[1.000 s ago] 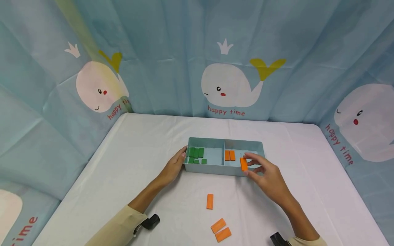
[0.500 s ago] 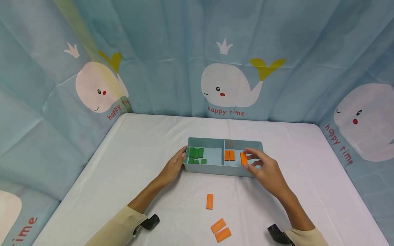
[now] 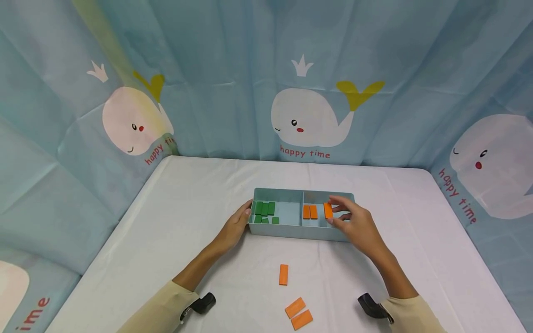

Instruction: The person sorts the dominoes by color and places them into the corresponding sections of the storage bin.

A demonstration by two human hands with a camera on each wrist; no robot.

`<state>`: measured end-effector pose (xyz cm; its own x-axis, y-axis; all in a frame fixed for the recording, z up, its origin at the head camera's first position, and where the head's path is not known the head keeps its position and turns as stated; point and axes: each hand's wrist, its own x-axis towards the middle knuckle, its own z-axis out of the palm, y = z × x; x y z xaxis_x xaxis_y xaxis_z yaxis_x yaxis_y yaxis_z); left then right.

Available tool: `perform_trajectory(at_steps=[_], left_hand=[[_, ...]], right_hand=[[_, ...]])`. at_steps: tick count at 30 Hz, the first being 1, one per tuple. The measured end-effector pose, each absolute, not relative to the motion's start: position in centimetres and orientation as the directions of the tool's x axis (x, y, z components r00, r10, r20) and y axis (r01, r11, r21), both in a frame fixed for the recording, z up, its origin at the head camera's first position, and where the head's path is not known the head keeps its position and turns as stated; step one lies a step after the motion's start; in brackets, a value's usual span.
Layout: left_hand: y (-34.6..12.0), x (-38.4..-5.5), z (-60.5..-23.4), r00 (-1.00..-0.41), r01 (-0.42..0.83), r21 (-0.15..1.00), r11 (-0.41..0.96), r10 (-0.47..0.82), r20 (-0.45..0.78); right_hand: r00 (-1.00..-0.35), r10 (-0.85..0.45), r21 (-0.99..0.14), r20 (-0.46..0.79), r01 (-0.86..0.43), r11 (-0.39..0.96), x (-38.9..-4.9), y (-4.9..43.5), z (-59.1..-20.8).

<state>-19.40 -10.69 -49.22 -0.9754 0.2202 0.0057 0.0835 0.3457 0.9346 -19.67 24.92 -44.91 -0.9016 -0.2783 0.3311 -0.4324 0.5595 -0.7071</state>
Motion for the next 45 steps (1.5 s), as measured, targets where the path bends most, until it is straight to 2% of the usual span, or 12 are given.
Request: perform_trajectory(at_steps=[16,45], left_hand=[[-10.7,-19.4,-49.4,-0.976,0.088,0.931,0.354,0.216,0.011],[-10.7,-19.3,-49.4,-0.975,0.102,0.933,0.344,0.221,0.025]], right_hand=[[-0.954,-0.264,-0.699,0.146,-0.288,0.655,-21.6,24.5,-44.5],[-0.957,-0.29,-0.691,0.032,-0.23,0.685,-23.8,23.7,-45.1]])
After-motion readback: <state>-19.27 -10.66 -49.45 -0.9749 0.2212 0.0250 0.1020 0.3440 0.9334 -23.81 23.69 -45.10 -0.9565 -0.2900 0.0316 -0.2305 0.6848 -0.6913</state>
